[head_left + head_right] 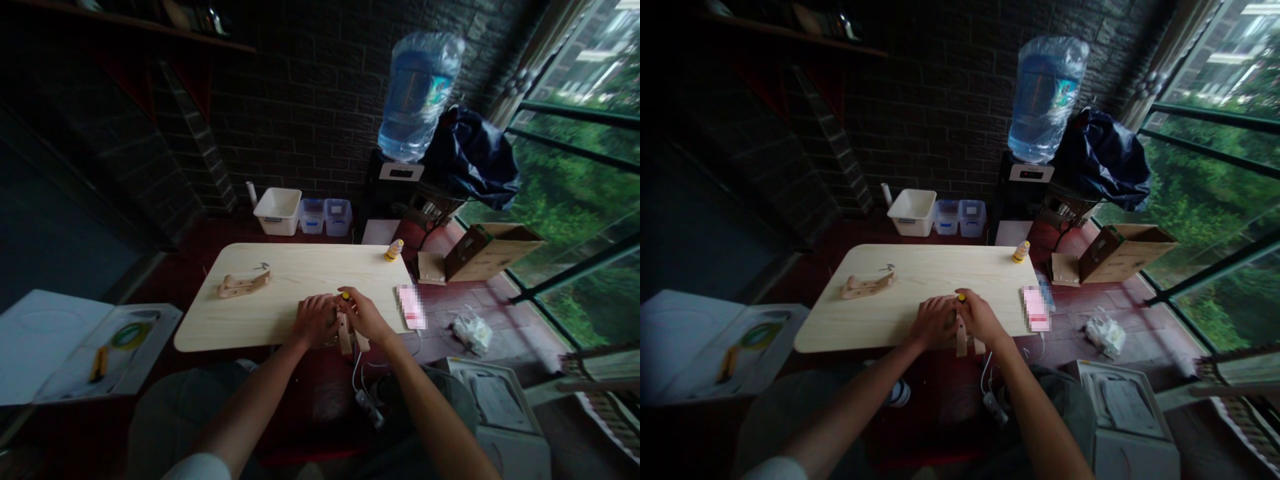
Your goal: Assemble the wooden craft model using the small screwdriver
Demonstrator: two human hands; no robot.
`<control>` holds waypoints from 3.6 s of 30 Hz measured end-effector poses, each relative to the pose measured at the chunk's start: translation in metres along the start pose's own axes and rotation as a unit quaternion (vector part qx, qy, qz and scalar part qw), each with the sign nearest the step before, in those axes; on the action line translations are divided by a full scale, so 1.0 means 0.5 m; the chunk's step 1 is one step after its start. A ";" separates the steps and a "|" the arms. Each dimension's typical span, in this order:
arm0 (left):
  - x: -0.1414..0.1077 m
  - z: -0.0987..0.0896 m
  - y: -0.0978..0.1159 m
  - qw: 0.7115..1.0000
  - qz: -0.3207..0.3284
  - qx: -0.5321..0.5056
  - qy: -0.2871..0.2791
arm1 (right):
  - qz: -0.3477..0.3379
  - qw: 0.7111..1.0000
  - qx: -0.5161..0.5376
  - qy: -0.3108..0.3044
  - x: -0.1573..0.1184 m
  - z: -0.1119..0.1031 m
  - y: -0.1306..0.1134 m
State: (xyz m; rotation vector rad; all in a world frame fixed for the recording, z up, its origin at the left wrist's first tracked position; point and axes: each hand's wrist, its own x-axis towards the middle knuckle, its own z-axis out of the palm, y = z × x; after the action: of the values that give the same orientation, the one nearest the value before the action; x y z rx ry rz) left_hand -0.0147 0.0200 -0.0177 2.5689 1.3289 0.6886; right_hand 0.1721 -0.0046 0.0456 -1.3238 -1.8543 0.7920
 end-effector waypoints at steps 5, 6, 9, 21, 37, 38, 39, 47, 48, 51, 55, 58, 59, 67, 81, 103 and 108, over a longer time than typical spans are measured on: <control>-0.001 0.002 -0.007 1.000 0.001 -0.006 -0.007 | -0.021 0.991 -0.121 -0.054 0.013 -0.023 -0.010; -0.001 0.003 -0.007 1.000 -0.001 -0.005 -0.009 | -0.019 0.989 -0.133 -0.054 0.015 -0.022 -0.010; -0.001 0.005 -0.008 1.000 -0.003 -0.001 -0.015 | -0.022 0.988 -0.146 -0.038 0.014 -0.013 -0.005; -0.004 -0.008 -0.001 1.000 -0.007 0.006 -0.010 | -0.051 0.985 -0.160 -0.030 0.014 -0.015 -0.020; -0.005 -0.003 -0.008 1.000 -0.004 -0.002 -0.011 | -0.029 0.998 -0.045 0.038 0.005 0.000 0.021; -0.005 -0.004 -0.007 1.000 -0.002 -0.003 -0.009 | -0.029 0.998 -0.045 0.037 0.005 0.001 0.021; -0.006 -0.005 -0.007 1.000 0.000 -0.004 -0.006 | -0.031 0.998 -0.048 0.035 0.005 0.000 0.018; -0.009 -0.004 -0.002 1.000 -0.004 -0.005 -0.003 | -0.060 0.993 -0.097 -0.014 -0.012 -0.022 -0.009; -0.009 -0.004 -0.002 1.000 -0.003 -0.005 -0.004 | -0.057 0.994 -0.097 -0.016 -0.014 -0.023 -0.005; -0.009 -0.004 -0.003 1.000 -0.001 -0.003 -0.010 | -0.053 0.994 -0.094 -0.004 -0.016 -0.020 0.009; -0.007 -0.002 -0.005 1.000 -0.002 -0.002 -0.010 | -0.058 0.994 -0.094 0.014 -0.012 -0.015 0.022; -0.007 -0.003 -0.004 1.000 -0.001 -0.004 -0.008 | -0.057 0.994 -0.090 0.016 -0.010 -0.016 0.019; -0.007 -0.003 -0.004 1.000 -0.001 -0.005 -0.008 | -0.057 0.994 -0.089 0.012 -0.011 -0.017 0.017; -0.008 -0.001 -0.002 1.000 -0.001 -0.005 -0.006 | -0.067 0.994 -0.090 -0.005 -0.009 -0.031 0.011; -0.008 0.001 -0.006 1.000 -0.003 0.010 -0.008 | -0.067 0.995 -0.071 0.016 -0.005 -0.015 0.028; -0.004 0.004 -0.001 1.000 0.002 0.002 -0.009 | -0.069 0.996 -0.038 0.033 -0.013 -0.012 0.043; -0.007 0.005 -0.001 1.000 0.002 0.002 -0.005 | -0.059 0.997 -0.045 0.013 -0.019 -0.022 0.058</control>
State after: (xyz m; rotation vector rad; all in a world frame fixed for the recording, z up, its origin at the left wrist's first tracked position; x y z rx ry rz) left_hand -0.0153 0.0176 -0.0213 2.5747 1.3250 0.6731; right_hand 0.1983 -0.0047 0.0262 -1.2594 -1.9472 0.6334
